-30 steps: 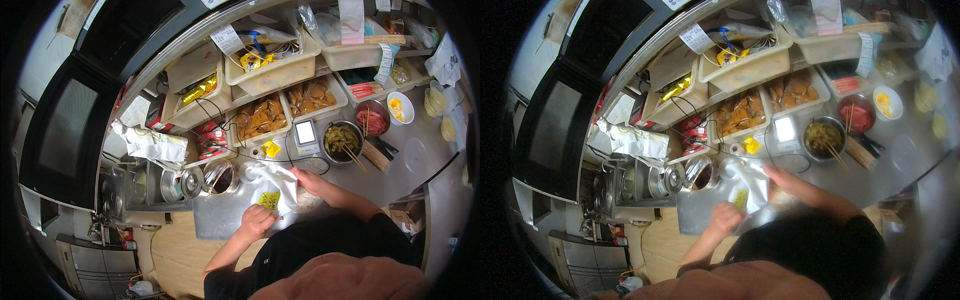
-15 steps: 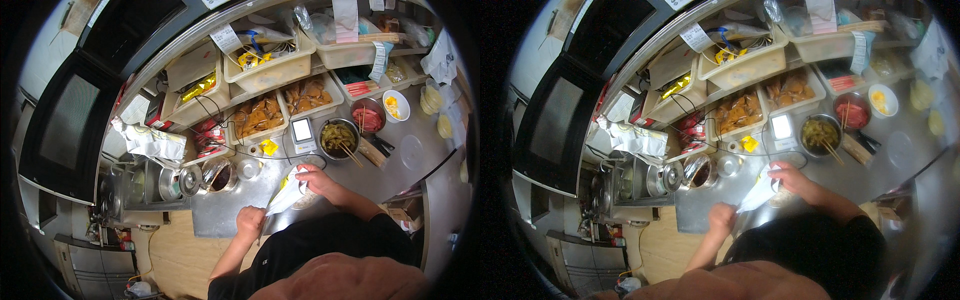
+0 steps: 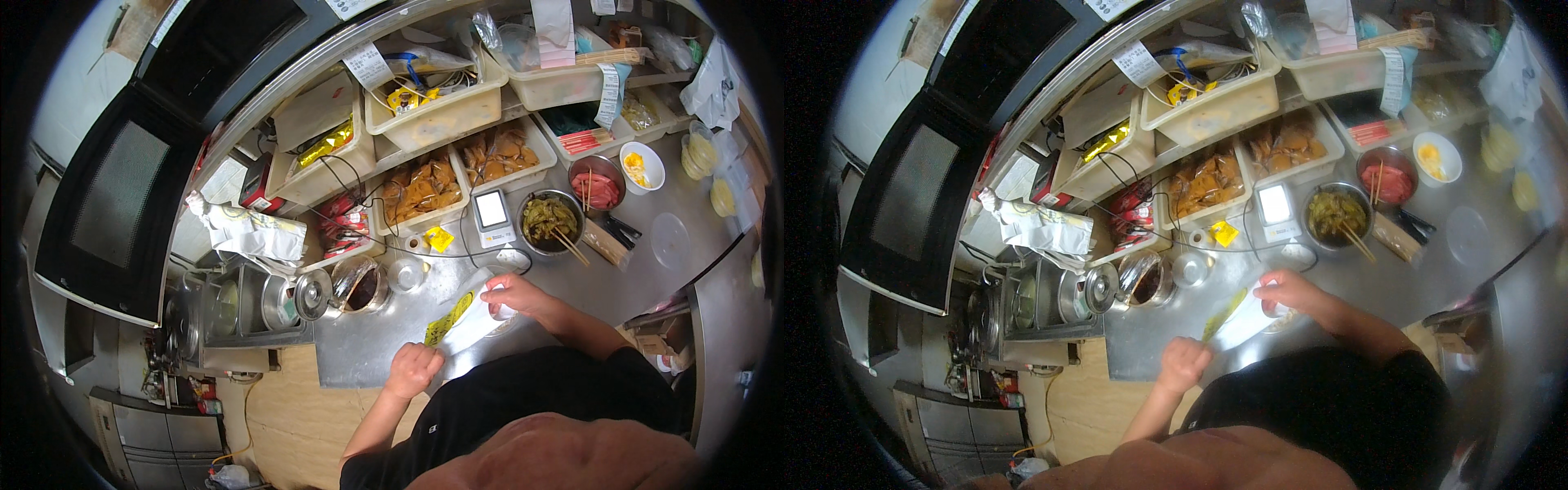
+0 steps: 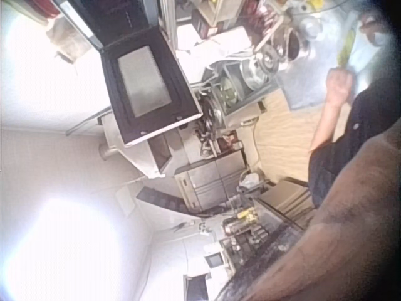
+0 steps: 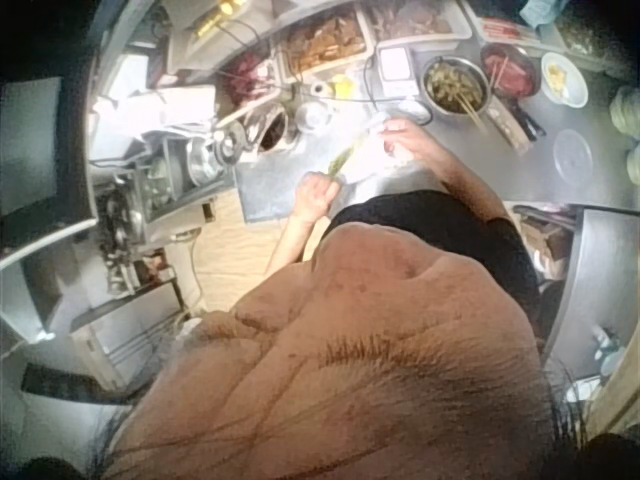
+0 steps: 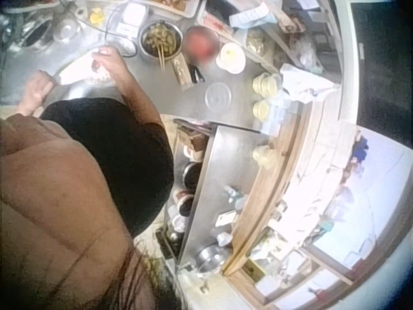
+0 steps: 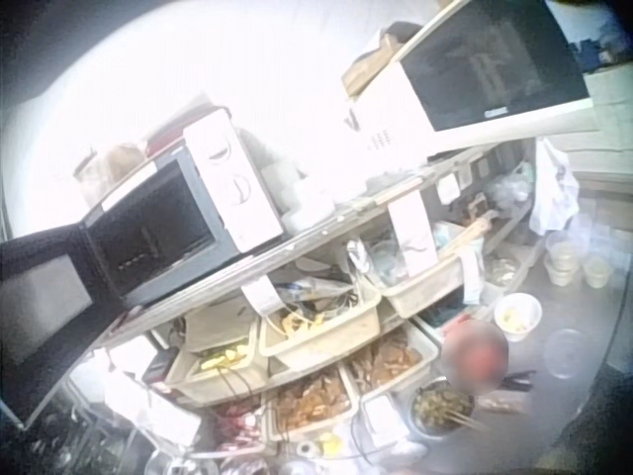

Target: The person assembles a food order by layering shredded vegetables and noodles into a clear plastic container, then places the container into a white plastic bag. They add a small paper slip and a pair of chopsticks into the bag, tie it closed, and place it on a counter. Finally, they pick up a small white card and walk toward the dining area.

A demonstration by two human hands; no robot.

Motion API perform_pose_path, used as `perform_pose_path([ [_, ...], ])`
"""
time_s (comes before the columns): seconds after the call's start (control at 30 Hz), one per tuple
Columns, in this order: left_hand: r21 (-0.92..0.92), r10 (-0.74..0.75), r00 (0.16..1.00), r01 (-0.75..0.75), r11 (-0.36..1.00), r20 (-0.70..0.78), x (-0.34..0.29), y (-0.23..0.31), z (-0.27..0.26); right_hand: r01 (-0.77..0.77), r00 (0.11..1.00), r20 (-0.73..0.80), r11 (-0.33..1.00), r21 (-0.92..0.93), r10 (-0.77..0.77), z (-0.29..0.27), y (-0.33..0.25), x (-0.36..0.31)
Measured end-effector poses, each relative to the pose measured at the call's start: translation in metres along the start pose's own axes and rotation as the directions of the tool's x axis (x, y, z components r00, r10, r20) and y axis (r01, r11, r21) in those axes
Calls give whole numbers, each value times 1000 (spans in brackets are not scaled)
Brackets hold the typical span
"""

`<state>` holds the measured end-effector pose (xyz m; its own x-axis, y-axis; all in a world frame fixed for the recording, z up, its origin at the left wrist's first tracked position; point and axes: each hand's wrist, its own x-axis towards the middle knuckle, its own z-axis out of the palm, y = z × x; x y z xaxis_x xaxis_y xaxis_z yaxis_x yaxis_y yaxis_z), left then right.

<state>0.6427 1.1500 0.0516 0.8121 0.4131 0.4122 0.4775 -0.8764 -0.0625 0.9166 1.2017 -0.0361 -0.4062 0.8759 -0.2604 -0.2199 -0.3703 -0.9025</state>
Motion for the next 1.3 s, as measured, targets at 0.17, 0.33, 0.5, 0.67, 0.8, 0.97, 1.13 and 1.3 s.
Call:
perform_pose_path([
  [0.17, -15, 22, 999, -21, 1000, 40, -4, 0, 0, -45, 996, -85, 998, -49, 41, 10, 7, -1],
  [0.33, -22, -1, 999, 2, 1000, 44, -8, 2, 1, -2, 996, -88, 1000, 15, 3, 26, 6, -5],
  [0.5, -166, -201, 973, 217, 962, 112, -10, 7, 4, 28, 997, -74, 999, 38, -25, 39, 6, -10],
  [0.67, -438, -556, 831, 507, 743, 18, -6, 18, 25, 375, 917, 50, 808, -454, -397, 59, 17, -6],
  [0.8, -555, -761, 459, 817, 159, 458, -4, 27, 49, 397, 907, 149, 683, -613, -393, 74, 31, -4],
  [0.97, -672, -765, 407, 740, -44, 498, -8, 28, 60, 423, 885, 150, 630, -651, -440, 78, 34, -5],
  [1.13, -749, -801, 362, 644, -156, 477, -20, 22, 67, 272, 962, 125, 793, -546, -244, 73, 36, -6],
  [1.3, -524, -958, 247, 841, 138, 146, -53, -3, 72, 73, 997, 3, 997, 19, -73, 58, 40, 2],
])
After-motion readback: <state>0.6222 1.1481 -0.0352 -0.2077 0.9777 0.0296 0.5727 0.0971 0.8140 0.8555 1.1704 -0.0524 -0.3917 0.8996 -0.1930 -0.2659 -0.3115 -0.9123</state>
